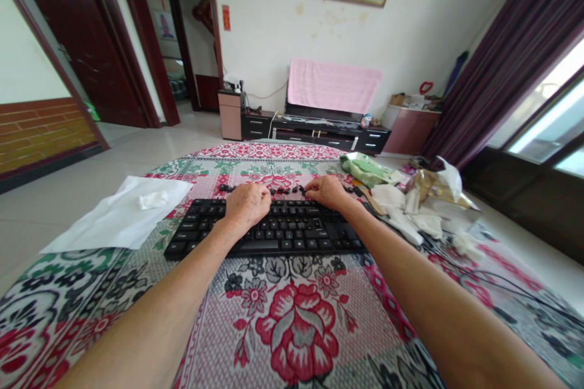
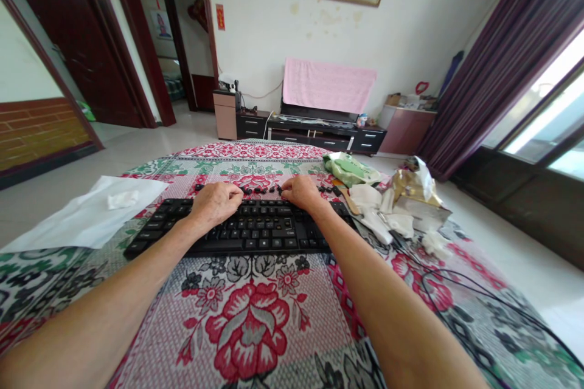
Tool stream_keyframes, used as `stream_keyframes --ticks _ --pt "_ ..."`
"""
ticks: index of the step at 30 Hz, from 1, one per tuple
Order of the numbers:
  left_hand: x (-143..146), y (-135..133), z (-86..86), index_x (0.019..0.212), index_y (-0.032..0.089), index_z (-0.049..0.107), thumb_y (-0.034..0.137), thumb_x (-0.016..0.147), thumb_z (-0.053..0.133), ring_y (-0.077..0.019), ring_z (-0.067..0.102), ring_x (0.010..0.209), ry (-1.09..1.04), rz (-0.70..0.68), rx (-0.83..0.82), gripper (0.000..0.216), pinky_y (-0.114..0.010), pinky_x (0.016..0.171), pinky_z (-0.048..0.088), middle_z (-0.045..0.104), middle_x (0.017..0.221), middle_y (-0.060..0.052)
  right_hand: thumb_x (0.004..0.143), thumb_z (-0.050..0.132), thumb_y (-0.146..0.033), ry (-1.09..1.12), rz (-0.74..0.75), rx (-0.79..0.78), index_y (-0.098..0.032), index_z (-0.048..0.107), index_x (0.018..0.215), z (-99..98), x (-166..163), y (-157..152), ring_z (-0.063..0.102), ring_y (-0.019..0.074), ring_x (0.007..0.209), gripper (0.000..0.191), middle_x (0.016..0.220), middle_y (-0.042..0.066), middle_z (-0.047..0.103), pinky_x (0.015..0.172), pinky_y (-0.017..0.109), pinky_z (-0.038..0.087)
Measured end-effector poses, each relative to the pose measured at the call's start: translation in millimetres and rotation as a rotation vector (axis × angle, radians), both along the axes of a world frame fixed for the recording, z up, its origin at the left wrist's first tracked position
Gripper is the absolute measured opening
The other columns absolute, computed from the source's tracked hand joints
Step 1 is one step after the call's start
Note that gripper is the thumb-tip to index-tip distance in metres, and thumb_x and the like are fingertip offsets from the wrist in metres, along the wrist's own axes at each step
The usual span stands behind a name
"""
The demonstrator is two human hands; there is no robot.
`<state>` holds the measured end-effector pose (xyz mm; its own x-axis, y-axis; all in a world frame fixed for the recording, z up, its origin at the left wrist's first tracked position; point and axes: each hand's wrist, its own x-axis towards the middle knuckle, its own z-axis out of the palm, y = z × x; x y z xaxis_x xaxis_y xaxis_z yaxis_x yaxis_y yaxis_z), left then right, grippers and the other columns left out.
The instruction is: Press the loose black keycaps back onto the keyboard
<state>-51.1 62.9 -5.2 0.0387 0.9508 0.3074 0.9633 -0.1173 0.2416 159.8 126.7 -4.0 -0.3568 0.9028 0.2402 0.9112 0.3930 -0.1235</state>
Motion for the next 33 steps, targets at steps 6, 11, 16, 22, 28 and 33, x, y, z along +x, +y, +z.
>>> stream_keyframes --ticks 6,11,16,22,28,33 --pt "1 -2 1.3 0.073 0.024 0.067 0.033 0.073 0.038 -0.0195 0.058 0.071 0.008 -0.002 0.008 0.030 -0.026 0.060 0.040 0.065 0.072 -0.004 0.065 0.052 -0.028 -0.014 -0.014 -0.032 -0.021 0.070 0.079 -0.8 -2 1 0.058 0.0147 0.064 0.023 0.069 0.001 0.067 0.057 0.021 0.038" --pt "1 -2 2.0 0.073 0.024 0.067 0.031 0.073 0.039 -0.0187 0.058 0.071 0.024 0.002 -0.012 0.029 -0.026 0.063 0.040 0.065 0.072 -0.004 0.063 0.054 -0.027 -0.022 -0.028 -0.060 -0.022 0.069 0.080 1.2 -4 2 0.057 0.0135 0.062 0.023 0.068 0.000 0.067 0.056 0.020 0.037" --pt "1 0 -0.1 0.075 0.024 0.067 0.032 0.073 0.040 -0.0190 0.058 0.071 0.013 0.002 -0.010 0.029 -0.027 0.065 0.041 0.065 0.072 -0.004 0.063 0.054 -0.026 -0.013 -0.012 -0.100 -0.020 0.069 0.075 1.7 -5 5 0.055 0.0121 0.058 0.021 0.063 0.001 0.066 0.051 0.019 0.036" --pt "0 2 -1.8 0.076 0.025 0.067 0.032 0.073 0.040 -0.0192 0.058 0.071 0.008 -0.002 -0.002 0.029 -0.027 0.065 0.041 0.065 0.072 -0.004 0.062 0.054 -0.028 0.108 0.021 -0.102 -0.015 0.068 0.073 9.8 2 -2 0.053 0.0115 0.054 0.022 0.058 0.002 0.062 0.049 0.020 0.035" --pt "0 0 -1.2 0.075 0.025 0.067 0.033 0.072 0.040 -0.0198 0.057 0.072 -0.001 -0.002 -0.006 0.029 -0.028 0.065 0.041 0.064 0.073 -0.004 0.065 0.051 -0.030 0.273 0.162 -0.211 -0.014 0.065 0.076 28.1 18 -38 0.046 0.0094 0.051 0.024 0.058 0.001 0.057 0.047 0.022 0.033" --pt "0 0 -1.1 0.075 0.024 0.067 0.033 0.073 0.039 -0.0190 0.058 0.071 0.012 -0.008 0.010 0.030 -0.027 0.064 0.040 0.064 0.072 -0.004 0.064 0.053 -0.029 0.295 0.236 -0.374 -0.016 0.062 0.078 29.1 20 -72 0.043 0.0075 0.048 0.021 0.056 -0.001 0.053 0.045 0.021 0.033"
